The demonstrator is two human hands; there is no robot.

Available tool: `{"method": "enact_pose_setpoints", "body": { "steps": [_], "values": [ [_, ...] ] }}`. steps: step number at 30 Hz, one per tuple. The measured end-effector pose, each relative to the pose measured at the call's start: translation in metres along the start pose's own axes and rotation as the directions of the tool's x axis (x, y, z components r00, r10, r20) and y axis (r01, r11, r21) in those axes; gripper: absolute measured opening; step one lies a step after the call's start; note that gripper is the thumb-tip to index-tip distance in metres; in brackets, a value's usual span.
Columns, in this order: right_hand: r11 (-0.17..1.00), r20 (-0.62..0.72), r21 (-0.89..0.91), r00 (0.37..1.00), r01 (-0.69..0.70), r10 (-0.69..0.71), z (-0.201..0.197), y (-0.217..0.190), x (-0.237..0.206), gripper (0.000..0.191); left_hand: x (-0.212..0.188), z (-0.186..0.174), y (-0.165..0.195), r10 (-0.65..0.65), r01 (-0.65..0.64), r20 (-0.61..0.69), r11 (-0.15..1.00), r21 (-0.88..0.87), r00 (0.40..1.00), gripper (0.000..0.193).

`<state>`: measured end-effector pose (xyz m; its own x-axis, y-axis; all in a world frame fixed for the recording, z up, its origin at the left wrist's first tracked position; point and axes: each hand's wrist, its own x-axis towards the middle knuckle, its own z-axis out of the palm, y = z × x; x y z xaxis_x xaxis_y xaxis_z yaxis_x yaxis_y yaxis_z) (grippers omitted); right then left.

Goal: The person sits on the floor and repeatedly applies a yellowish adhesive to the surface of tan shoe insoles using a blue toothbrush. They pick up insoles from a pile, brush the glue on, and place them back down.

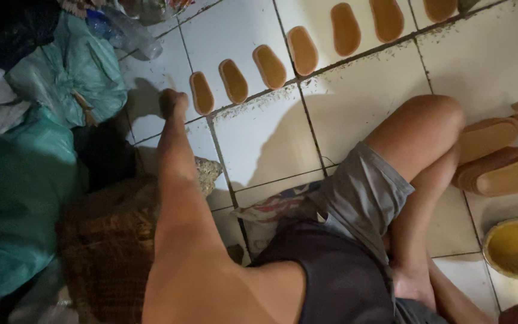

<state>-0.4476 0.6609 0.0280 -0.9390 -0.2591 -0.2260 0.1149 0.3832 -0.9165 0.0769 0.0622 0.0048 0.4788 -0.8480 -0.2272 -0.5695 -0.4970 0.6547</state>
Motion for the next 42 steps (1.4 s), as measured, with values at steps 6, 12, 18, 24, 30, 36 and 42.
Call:
{"method": "enact_pose_setpoints", "body": {
  "steps": [6,12,18,24,30,36,42],
  "values": [
    [0.997,-0.148,0.012,0.986,0.081,-0.078,-0.089,0.047,0.02,0.01,-0.005,0.037,0.058,0.249,-0.143,0.148,0.85,-0.507,0.957,0.036],
    [0.85,-0.093,-0.504,0.968,0.157,-0.234,-0.152,0.105,0.024,0.02,-0.167,0.109,0.143,0.521,0.109,0.595,0.69,-0.716,0.612,0.035],
    [0.675,-0.056,-0.705,0.932,0.217,-0.358,-0.126,0.061,0.03,0.018,-0.396,0.144,0.179,0.571,0.093,0.811,0.807,-0.583,0.124,0.056],
    [0.511,0.029,-0.834,0.941,0.209,-0.337,-0.125,0.026,0.03,0.015,-0.524,0.141,0.178,0.517,0.254,0.803,0.853,-0.456,-0.296,0.054],
    [0.321,0.084,-0.922,0.921,0.217,-0.38,-0.184,0.063,-0.008,0.026,-0.577,0.139,0.168,0.445,0.512,0.679,0.851,-0.117,-0.584,0.062],
    [0.603,-0.271,-0.796,0.863,0.049,-0.427,-0.271,-0.015,-0.09,0.029,-0.595,0.127,0.182,0.469,0.425,0.67,0.871,-0.245,-0.575,0.06],
    [0.765,-0.237,-0.428,0.757,0.481,-0.609,-0.212,-0.112,-0.121,0.027,-0.648,0.111,0.173,0.123,0.237,0.311,0.902,0.36,-0.942,0.07]
  ]
}}
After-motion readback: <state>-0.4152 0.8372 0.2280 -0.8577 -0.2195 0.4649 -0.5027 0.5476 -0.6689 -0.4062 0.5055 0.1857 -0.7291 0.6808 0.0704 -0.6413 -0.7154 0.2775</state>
